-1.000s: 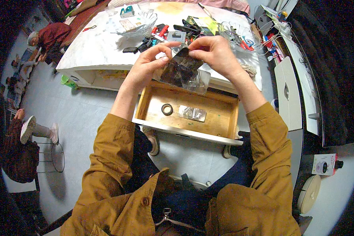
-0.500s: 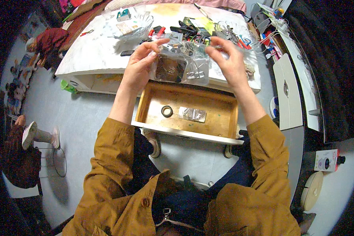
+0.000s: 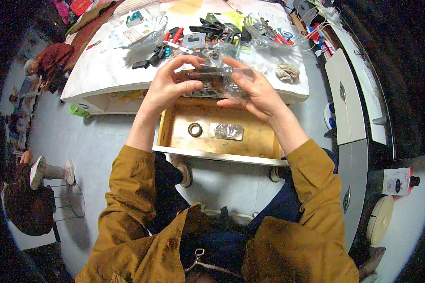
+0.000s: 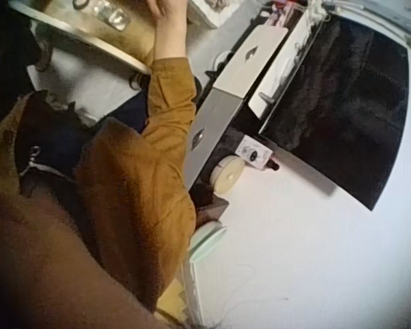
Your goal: The person sits on the floor and organizes various small items from a cluttered low table into a drawer. They handle a plastic bag, a roll of tape, pliers, scissors, keys, and other miscellaneous tools, placing them one by one into the open drawer.
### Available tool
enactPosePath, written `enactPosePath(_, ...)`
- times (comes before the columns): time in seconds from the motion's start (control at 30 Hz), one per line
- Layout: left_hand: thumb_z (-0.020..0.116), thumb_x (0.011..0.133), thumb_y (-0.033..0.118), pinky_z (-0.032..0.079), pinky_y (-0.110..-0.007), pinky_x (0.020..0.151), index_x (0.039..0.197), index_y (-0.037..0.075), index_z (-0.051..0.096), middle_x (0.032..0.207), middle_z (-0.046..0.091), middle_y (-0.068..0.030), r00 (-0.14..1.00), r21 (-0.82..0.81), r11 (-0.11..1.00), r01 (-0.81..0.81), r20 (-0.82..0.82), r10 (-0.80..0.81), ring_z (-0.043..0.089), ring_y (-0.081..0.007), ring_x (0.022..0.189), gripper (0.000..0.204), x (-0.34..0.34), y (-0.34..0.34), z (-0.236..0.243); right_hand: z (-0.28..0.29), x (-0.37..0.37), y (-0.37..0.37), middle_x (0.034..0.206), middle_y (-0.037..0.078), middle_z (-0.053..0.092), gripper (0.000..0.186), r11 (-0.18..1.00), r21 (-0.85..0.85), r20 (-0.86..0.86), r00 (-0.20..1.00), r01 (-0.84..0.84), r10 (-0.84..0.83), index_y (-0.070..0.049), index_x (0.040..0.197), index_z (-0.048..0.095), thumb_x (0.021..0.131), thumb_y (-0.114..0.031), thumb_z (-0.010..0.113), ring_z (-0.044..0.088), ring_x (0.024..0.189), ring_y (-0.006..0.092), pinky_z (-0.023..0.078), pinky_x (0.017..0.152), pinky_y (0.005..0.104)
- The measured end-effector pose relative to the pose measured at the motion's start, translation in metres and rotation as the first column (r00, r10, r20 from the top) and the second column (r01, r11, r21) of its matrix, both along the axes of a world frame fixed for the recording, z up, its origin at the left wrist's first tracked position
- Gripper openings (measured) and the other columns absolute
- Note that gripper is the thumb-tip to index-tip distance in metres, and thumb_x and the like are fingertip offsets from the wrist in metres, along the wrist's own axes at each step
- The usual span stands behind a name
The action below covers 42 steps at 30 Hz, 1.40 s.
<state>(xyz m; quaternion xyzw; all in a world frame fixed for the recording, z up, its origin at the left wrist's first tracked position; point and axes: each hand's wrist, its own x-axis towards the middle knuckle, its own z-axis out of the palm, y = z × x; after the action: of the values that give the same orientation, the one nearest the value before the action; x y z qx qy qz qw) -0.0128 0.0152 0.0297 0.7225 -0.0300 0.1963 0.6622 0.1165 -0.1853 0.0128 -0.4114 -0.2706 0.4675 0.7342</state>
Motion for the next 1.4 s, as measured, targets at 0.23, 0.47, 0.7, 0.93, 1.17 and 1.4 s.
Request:
enactPosePath(0.23, 0.077, 0.079, 0.009, 0.052, -0.024, 0.07, 0.093, 0.004, 0.063, 0.097, 0.065, -0.0012, 0.977, 0.113, 0.981, -0.157, -0.126, 0.171, 0.065, -0.0144, 0.084, 0.021, 0.008, 0.007, -0.012, -0.002, -0.005, 0.001, 0.135, 0.007, 0.049, 0.047, 1.0, -0.008, 0.009, 1.0, -0.004, 0.004, -0.012, 0.139, 0.045, 0.096, -0.026, 0.059, 0.055, 0.115, 0.0284, 0.06, 0.08, 0.0501)
enactPosePath(0.47, 0.077, 0.08, 0.013, 0.048, -0.023, 0.073, 0.091, 0.006, 0.063, 0.099, 0.064, -0.0005, 0.968, -0.003, 0.998, -0.06, -0.244, 0.057, 0.059, -0.0102, 0.089, 0.019, 0.006, 0.011, -0.012, -0.003, 0.0, -0.003, 0.139, 0.006, 0.046, 0.047, 1.0, -0.018, -0.047, 0.999, 0.021, -0.021, -0.009, 0.137, 0.046, 0.096, -0.028, 0.058, 0.055, 0.117, 0.025, 0.057, 0.086, 0.0505)
enactPosePath(0.7, 0.073, 0.08, 0.005, 0.052, -0.028, 0.082, 0.096, 0.006, 0.064, 0.121, 0.062, -0.007, 0.993, 0.035, 0.999, 0.039, -0.11, -0.035, 0.06, -0.0124, 0.101, 0.018, 0.01, 0.002, -0.013, -0.01, 0.016, 0.0, 0.115, 0.011, 0.066, 0.041, 0.957, -0.031, 0.453, 0.858, 0.288, -0.244, -0.001, 0.124, 0.059, 0.092, -0.026, 0.065, 0.061, 0.108, 0.0174, 0.052, 0.08, 0.0274)
enactPosePath(0.93, 0.074, 0.077, 0.001, 0.053, -0.025, 0.08, 0.126, 0.007, 0.06, 0.129, 0.058, -0.0046, 0.995, 0.09, 0.996, -0.001, -0.095, 0.009, 0.061, -0.0105, 0.098, 0.051, 0.01, -0.006, -0.009, -0.004, 0.01, 0.002, 0.102, 0.016, 0.07, 0.027, 0.907, 0.036, 0.404, 0.824, 0.42, -0.397, 0.005, 0.113, 0.064, 0.095, -0.015, 0.06, 0.07, 0.091, 0.0208, 0.057, 0.079, 0.03)
enactPosePath(1.17, 0.074, 0.077, 0.0, 0.053, -0.023, 0.079, 0.129, 0.007, 0.058, 0.129, 0.059, -0.0042, 0.991, 0.0, 0.999, -0.05, -0.125, 0.05, 0.062, -0.0091, 0.091, 0.055, 0.008, -0.013, -0.008, -0.009, 0.017, -0.001, 0.096, 0.017, 0.071, 0.023, 0.888, 0.1, 0.293, 0.84, 0.448, -0.457, 0.006, 0.105, 0.065, 0.094, -0.014, 0.061, 0.07, 0.085, 0.0227, 0.058, 0.075, 0.0313)
enactPosePath(1.4, 0.075, 0.076, 0.0, 0.055, -0.024, 0.08, 0.129, 0.007, 0.058, 0.128, 0.059, -0.0051, 0.991, -0.15, 0.983, -0.104, -0.1, 0.089, 0.063, -0.0115, 0.095, 0.056, 0.01, -0.017, -0.008, -0.007, 0.025, -0.006, 0.096, 0.016, 0.071, 0.028, 0.881, 0.064, 0.23, 0.852, 0.469, -0.47, 0.001, 0.106, 0.065, 0.092, -0.023, 0.065, 0.071, 0.082, 0.0228, 0.056, 0.08, 0.0311)
